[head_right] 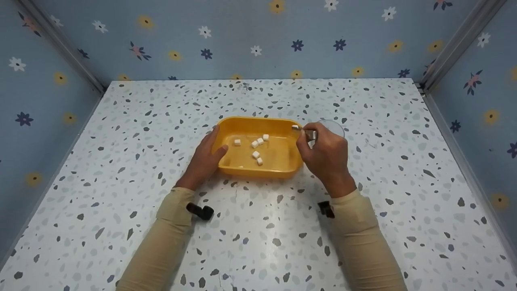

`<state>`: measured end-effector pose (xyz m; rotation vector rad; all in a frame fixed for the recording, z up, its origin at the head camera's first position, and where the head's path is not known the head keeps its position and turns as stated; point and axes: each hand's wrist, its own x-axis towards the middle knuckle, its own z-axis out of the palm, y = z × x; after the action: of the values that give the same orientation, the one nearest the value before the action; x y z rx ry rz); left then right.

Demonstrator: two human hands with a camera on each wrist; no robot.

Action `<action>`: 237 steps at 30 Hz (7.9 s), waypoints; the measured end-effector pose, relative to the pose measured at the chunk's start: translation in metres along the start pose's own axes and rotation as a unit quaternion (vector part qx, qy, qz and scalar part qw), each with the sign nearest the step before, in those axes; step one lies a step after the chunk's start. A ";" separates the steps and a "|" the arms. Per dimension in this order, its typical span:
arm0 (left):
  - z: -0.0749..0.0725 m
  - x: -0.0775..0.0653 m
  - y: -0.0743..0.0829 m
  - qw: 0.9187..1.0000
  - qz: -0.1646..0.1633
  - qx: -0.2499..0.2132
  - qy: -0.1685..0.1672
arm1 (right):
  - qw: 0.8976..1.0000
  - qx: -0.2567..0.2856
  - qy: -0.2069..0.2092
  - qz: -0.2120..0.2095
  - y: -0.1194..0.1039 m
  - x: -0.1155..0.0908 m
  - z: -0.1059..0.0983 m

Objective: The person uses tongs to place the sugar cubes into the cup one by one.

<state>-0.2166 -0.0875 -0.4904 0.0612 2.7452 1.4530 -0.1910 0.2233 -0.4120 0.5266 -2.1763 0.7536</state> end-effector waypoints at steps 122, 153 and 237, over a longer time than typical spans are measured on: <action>-0.002 0.000 0.002 1.000 -0.007 0.012 -0.006 | 0.983 -0.100 -0.078 0.133 0.044 -0.001 -0.008; -0.002 -0.002 0.002 1.000 0.004 0.002 -0.004 | 0.978 -0.090 -0.082 0.169 0.042 -0.001 -0.008; -0.003 -0.001 0.001 1.000 0.015 0.005 -0.003 | 0.990 -0.083 0.018 0.111 0.006 0.005 -0.012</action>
<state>-0.2153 -0.0895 -0.4877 0.1068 2.7581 1.4451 -0.1918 0.2347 -0.4039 0.1856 -2.2625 0.6845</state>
